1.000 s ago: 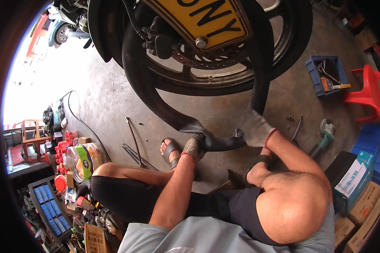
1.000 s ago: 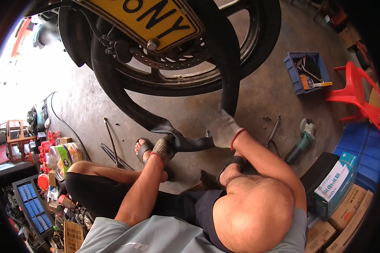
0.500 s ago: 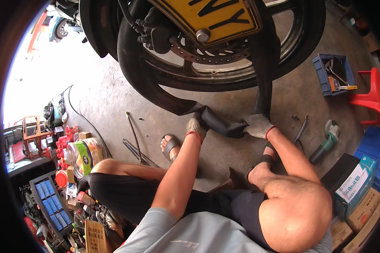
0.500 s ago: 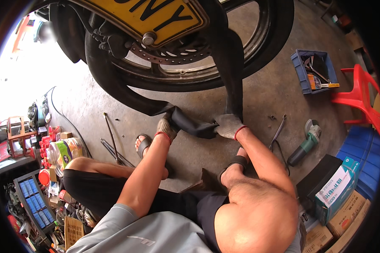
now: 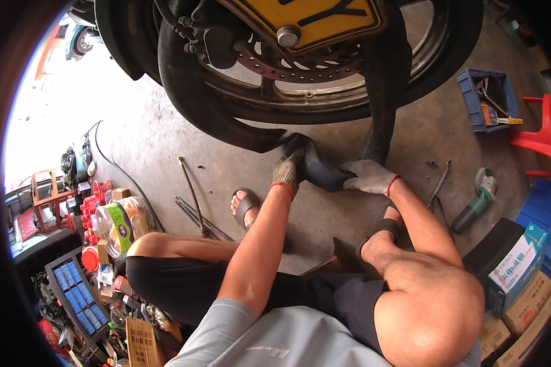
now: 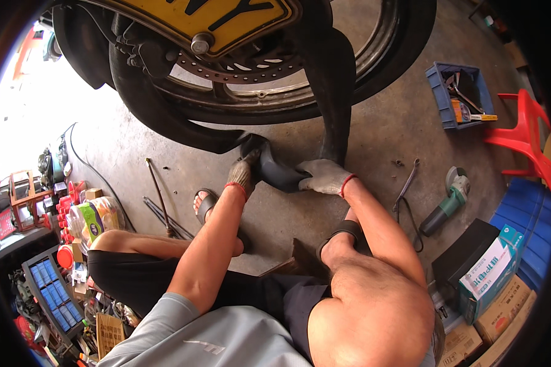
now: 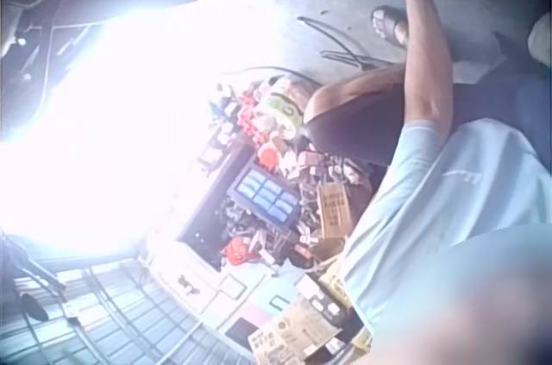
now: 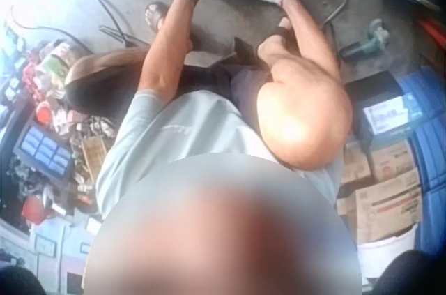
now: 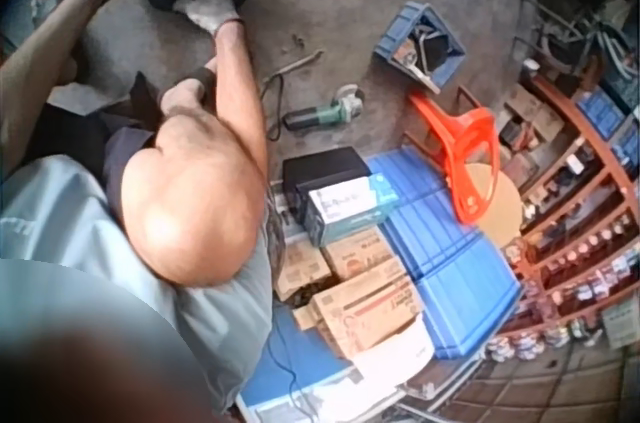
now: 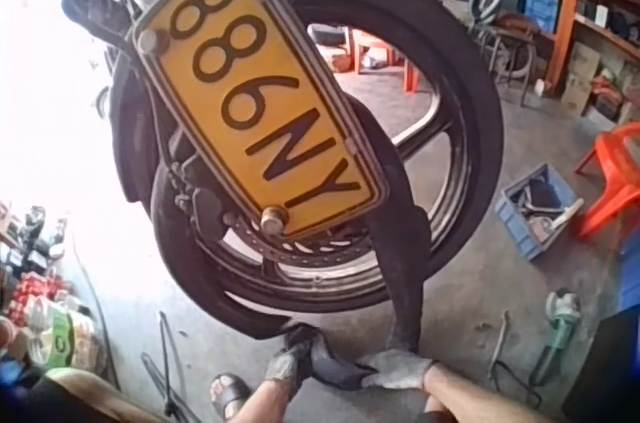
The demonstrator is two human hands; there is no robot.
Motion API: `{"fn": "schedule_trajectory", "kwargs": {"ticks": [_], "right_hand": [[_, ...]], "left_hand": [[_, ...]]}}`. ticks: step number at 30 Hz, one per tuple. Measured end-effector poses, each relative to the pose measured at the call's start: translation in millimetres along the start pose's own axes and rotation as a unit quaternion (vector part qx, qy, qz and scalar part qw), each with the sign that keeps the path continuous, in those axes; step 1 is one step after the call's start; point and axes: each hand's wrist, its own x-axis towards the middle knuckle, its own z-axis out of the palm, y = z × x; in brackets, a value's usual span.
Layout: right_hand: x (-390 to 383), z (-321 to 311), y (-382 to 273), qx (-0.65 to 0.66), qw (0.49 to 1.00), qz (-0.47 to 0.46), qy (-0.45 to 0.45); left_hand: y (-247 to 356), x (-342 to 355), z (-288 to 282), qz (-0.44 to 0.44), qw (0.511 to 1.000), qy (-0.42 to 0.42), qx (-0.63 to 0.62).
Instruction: Patching a motorcycle inner tube using an angle grinder to roughen the surface and applying a patch.
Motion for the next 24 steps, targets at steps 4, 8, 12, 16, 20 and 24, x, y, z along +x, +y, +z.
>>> {"fn": "schedule_trajectory", "kwargs": {"ticks": [4, 8, 12, 16, 20, 24], "right_hand": [[6, 7, 33, 0.185, 0.982, 0.035, 0.028], [17, 5, 25, 0.067, 0.994, 0.078, 0.031], [21, 18, 22, -0.044, 0.992, 0.088, 0.081], [22, 22, 26, -0.031, 0.991, 0.105, 0.08], [19, 16, 24, -0.058, 0.991, 0.112, 0.055], [22, 18, 23, -0.063, 0.99, 0.113, 0.051]], "left_hand": [[-17, -4, 5, -0.017, 0.997, 0.074, -0.012], [-38, 14, -16, -0.035, 0.989, 0.126, -0.064], [-53, 19, -19, -0.027, 0.972, 0.087, -0.217], [-52, 19, -19, -0.025, 0.967, 0.097, -0.234], [-50, 13, -14, -0.035, 0.974, 0.098, -0.201], [-48, 18, -21, -0.036, 0.977, 0.103, -0.181]]}}
